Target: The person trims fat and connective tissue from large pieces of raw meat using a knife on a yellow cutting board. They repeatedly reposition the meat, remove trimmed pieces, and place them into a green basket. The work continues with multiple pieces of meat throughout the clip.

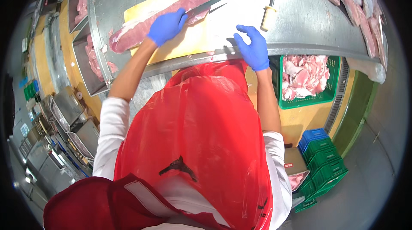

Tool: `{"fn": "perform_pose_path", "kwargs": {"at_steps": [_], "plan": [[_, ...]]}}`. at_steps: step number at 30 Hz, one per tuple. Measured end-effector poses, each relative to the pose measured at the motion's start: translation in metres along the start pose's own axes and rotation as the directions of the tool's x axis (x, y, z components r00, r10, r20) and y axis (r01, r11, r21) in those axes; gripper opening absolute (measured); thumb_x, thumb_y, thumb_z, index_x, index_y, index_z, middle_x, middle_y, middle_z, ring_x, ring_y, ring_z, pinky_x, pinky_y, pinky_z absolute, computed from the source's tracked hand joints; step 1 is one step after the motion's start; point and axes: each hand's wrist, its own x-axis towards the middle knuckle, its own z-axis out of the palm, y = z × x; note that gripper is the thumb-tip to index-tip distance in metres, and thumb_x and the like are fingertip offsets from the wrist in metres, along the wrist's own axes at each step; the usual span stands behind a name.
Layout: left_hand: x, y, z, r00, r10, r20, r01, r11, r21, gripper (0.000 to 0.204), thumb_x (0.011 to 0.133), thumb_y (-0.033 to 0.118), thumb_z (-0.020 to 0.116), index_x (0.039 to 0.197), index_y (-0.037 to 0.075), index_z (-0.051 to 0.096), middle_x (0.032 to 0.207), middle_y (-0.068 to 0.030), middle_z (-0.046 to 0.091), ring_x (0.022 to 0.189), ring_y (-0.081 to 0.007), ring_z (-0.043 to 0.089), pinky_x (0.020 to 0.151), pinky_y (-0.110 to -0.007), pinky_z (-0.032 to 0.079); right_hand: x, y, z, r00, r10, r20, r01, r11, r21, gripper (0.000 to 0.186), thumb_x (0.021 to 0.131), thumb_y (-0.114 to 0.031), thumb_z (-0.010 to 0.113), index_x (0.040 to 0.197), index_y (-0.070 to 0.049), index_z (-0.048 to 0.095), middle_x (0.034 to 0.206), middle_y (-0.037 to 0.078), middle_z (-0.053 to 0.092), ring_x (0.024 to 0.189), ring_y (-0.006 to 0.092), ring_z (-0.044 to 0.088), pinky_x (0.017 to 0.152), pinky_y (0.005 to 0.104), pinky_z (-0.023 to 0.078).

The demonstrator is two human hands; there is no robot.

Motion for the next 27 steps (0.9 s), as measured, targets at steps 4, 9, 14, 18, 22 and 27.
{"fn": "perform_pose_path", "kwargs": {"at_steps": [4, 9, 14, 18, 22, 27], "plan": [[0.039, -0.006, -0.007, 0.975, 0.175, 0.140, -0.197, 0.966, 0.165, 0.032, 0.103, 0.033, 0.044, 0.112, 0.004, 0.056, 0.088, -0.0251, 0.068, 0.082, -0.0454, 0.066, 0.075, -0.055, 0.052, -0.021, 0.000, 0.032, 1.000, -0.017, 0.000, 0.017, 0.998, -0.061, 0.026, 0.092, -0.013, 0.069, 0.116, -0.002, 0.069, 0.107, 0.014, 0.070, 0.103, 0.0255, 0.067, 0.091, 0.0354, 0.051], [0.007, -0.032, -0.006, 0.969, 0.144, 0.203, -0.170, 0.978, 0.119, 0.033, 0.104, 0.033, 0.043, 0.112, 0.003, 0.055, 0.091, -0.0255, 0.069, 0.083, -0.0460, 0.066, 0.075, -0.056, 0.052, -0.071, 0.008, 0.063, 0.983, 0.178, -0.052, -0.180, 0.983, -0.037, 0.024, 0.093, -0.012, 0.069, 0.114, -0.001, 0.069, 0.106, 0.015, 0.071, 0.098, 0.0247, 0.069, 0.087, 0.0337, 0.053], [-0.149, -0.103, -0.019, 0.982, 0.087, 0.166, -0.099, 0.993, 0.062, 0.027, 0.104, 0.030, 0.049, 0.106, 0.004, 0.056, 0.082, -0.0266, 0.067, 0.077, -0.0448, 0.066, 0.066, -0.053, 0.051, -0.095, 0.020, 0.099, 0.927, 0.366, -0.084, -0.339, 0.912, 0.229, 0.023, 0.094, -0.013, 0.068, 0.111, 0.003, 0.069, 0.100, 0.013, 0.072, 0.094, 0.0179, 0.067, 0.084, 0.0315, 0.053], [-0.232, -0.150, -0.032, 0.983, -0.006, 0.186, 0.019, 0.997, -0.070, 0.021, 0.104, 0.024, 0.051, 0.106, 0.004, 0.056, 0.080, -0.0249, 0.066, 0.073, -0.0433, 0.066, 0.063, -0.051, 0.049, -0.034, 0.002, 0.141, 0.827, 0.562, -0.036, -0.429, 0.670, 0.606, 0.045, 0.086, -0.021, 0.077, 0.121, 0.004, 0.063, 0.113, 0.013, 0.068, 0.101, 0.0165, 0.064, 0.089, 0.0311, 0.052], [-0.208, -0.152, -0.028, 0.995, -0.100, -0.007, 0.096, 0.966, -0.241, 0.021, 0.103, 0.023, 0.052, 0.104, 0.003, 0.057, 0.081, -0.0240, 0.066, 0.074, -0.0432, 0.066, 0.064, -0.049, 0.049, 0.043, -0.008, 0.185, 0.805, 0.584, -0.108, -0.460, 0.728, 0.509, 0.066, 0.082, -0.020, 0.081, 0.134, 0.007, 0.049, 0.120, 0.020, 0.062, 0.113, 0.0235, 0.060, 0.094, 0.0339, 0.052], [-0.124, -0.089, -0.037, 0.989, -0.097, -0.111, 0.059, 0.951, -0.305, 0.026, 0.103, 0.027, 0.051, 0.102, 0.003, 0.059, 0.086, -0.0235, 0.068, 0.079, -0.0439, 0.067, 0.066, -0.050, 0.050, 0.062, 0.013, 0.204, 0.707, 0.707, 0.007, -0.530, 0.524, 0.666, 0.041, 0.084, -0.014, 0.078, 0.116, 0.005, 0.060, 0.102, 0.016, 0.068, 0.086, 0.0238, 0.070, 0.070, 0.0330, 0.060]]}}
